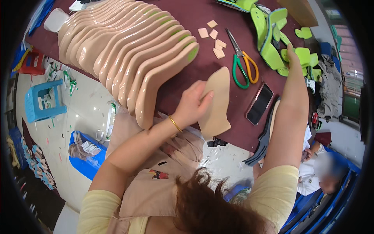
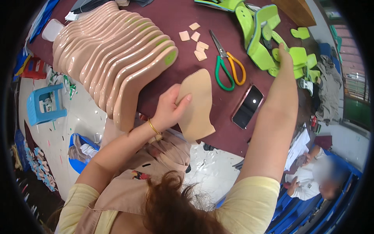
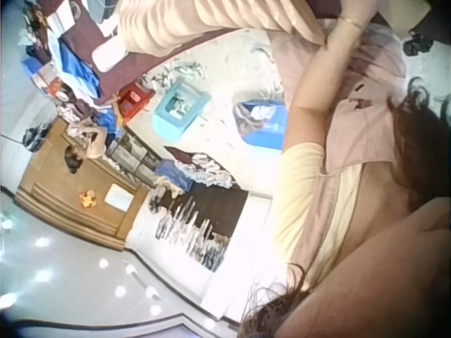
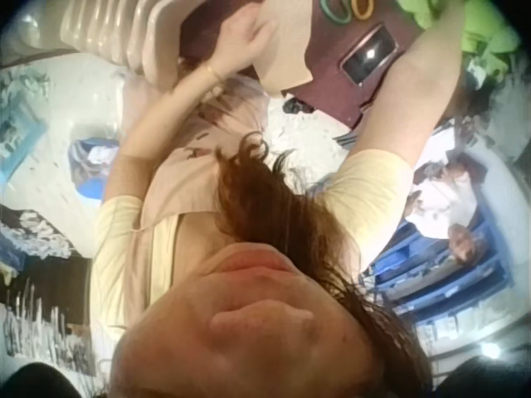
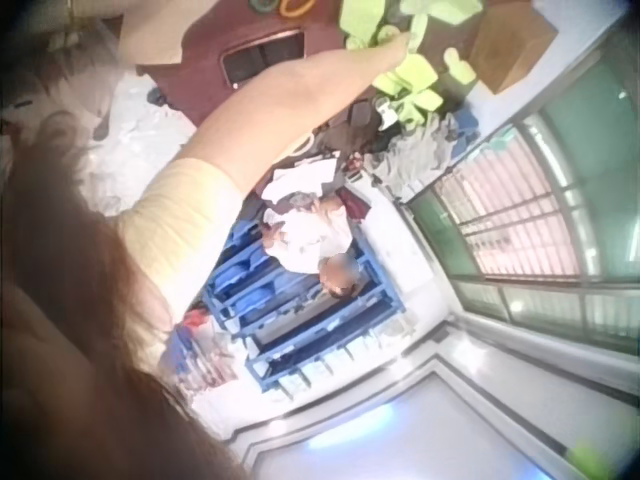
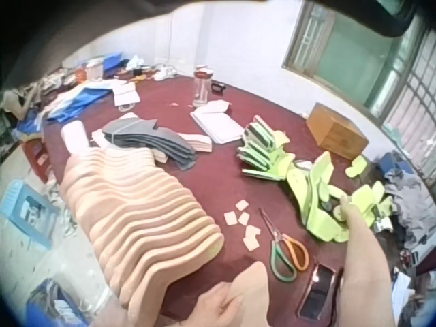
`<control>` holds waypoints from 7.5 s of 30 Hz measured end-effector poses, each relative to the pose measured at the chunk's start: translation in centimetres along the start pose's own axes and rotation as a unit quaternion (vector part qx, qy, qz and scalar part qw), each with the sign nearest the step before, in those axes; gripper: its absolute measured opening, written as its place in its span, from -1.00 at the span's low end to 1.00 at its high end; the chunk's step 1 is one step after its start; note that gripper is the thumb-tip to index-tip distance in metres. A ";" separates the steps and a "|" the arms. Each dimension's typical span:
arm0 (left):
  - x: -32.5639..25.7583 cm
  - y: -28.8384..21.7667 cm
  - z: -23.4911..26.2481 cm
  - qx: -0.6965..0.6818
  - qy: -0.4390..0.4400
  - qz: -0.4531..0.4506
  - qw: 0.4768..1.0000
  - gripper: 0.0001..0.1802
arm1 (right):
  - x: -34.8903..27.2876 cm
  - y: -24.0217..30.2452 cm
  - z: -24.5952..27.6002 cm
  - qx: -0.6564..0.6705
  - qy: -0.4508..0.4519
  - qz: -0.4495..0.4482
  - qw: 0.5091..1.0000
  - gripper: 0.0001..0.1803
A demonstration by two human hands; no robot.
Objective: Trimming excess material from shoe components and fitting them onto lasts or forms.
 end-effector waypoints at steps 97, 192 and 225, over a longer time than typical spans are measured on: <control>-3.9 -6.5 1.6 -0.625 0.181 0.289 0.702 -0.33 | -60.6 -8.9 -4.5 0.463 0.095 0.303 0.828 -0.53; -1.7 -3.6 1.0 -0.260 -0.113 0.225 0.932 -0.15 | -65.4 0.5 -2.5 0.237 -0.156 0.462 0.840 -0.80; -7.1 -6.9 -2.2 -0.423 0.268 0.112 0.858 -0.57 | -58.9 -3.3 0.0 0.452 0.067 0.248 0.854 -0.67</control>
Point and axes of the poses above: each hand's wrist, its own x-axis towards the middle knuckle, its own z-axis out of the back of the hand, y = z × x, the point moved 6 cm from there along x, towards the middle knuckle, and after that the axes turned 8 degrees about x, right-handed, at the moved point
